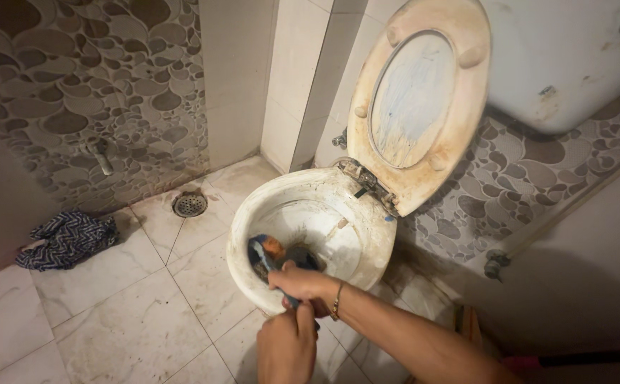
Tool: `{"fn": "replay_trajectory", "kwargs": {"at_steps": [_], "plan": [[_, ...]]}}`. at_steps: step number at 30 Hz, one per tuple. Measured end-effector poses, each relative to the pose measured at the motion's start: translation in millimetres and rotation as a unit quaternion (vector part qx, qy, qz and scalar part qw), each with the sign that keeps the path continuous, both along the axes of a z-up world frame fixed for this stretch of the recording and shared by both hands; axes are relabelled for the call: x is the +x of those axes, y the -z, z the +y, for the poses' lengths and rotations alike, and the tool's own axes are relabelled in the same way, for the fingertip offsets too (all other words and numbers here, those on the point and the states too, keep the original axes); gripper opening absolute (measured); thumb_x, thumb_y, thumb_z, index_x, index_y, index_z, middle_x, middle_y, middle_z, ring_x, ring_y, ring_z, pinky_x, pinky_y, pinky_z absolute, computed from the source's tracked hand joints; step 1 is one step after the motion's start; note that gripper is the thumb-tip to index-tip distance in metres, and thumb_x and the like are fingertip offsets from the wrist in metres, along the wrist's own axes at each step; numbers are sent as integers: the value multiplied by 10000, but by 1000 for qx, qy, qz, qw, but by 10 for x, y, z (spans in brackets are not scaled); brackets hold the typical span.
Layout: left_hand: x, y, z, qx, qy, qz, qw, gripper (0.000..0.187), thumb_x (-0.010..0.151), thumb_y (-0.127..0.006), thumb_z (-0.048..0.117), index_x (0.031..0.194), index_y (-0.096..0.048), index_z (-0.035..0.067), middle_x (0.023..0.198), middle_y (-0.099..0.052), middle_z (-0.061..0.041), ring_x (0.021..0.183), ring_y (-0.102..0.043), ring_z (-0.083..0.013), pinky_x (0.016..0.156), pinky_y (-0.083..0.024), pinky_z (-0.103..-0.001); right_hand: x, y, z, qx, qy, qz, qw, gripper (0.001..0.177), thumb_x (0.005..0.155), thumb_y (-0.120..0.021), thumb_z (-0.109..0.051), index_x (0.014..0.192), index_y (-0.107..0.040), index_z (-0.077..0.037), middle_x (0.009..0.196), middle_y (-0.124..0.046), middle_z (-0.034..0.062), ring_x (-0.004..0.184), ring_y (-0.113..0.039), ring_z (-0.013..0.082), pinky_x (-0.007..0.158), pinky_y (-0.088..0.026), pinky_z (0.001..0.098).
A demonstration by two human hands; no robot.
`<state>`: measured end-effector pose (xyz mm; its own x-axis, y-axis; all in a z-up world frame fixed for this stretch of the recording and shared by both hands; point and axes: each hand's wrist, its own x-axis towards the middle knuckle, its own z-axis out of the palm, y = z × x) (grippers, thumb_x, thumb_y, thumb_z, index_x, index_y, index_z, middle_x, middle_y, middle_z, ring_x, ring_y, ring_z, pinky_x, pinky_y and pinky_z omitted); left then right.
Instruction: The person scrubs the inside of a toilet bowl using a toilet brush. They repeatedly scrub the bowl's interior surfaces, focusing on the rim and lower basin areas.
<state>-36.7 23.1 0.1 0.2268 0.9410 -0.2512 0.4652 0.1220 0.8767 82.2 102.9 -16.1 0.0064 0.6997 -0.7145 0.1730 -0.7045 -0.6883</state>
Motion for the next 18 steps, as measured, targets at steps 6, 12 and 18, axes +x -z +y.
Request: {"fn": "replay_trajectory", "kwargs": {"at_steps": [6,12,18], "plan": [[67,5,259,81,10,88,993,557,996,-408,421,782,-761,46,785,-720,-222,817,-712,-428,822,-536,-530,121,145,318,7,18,-44,999,366,846,-595,-284,1063,-545,7,681,-540,84,494,-500,155,391,-392,337],[22,-4,85,-7,16,41,999,517,932,-420,424,775,-770,77,760,-783,-157,849,-749,-393,868,-542,-509,159,457,181,14,-1,-6,1000,313,873,-616,-237,1118,-456,-125,748,-541,75,601,-516,166,499,-418,367],[187,60,517,-22,65,75,995,517,1001,-370,372,868,-707,5,839,-734,-256,809,-755,-466,808,-586,-531,374,454,513,-8,76,-18,997,378,874,-632,-368,980,-562,-12,678,-568,71,540,-535,187,448,-444,355]]}}
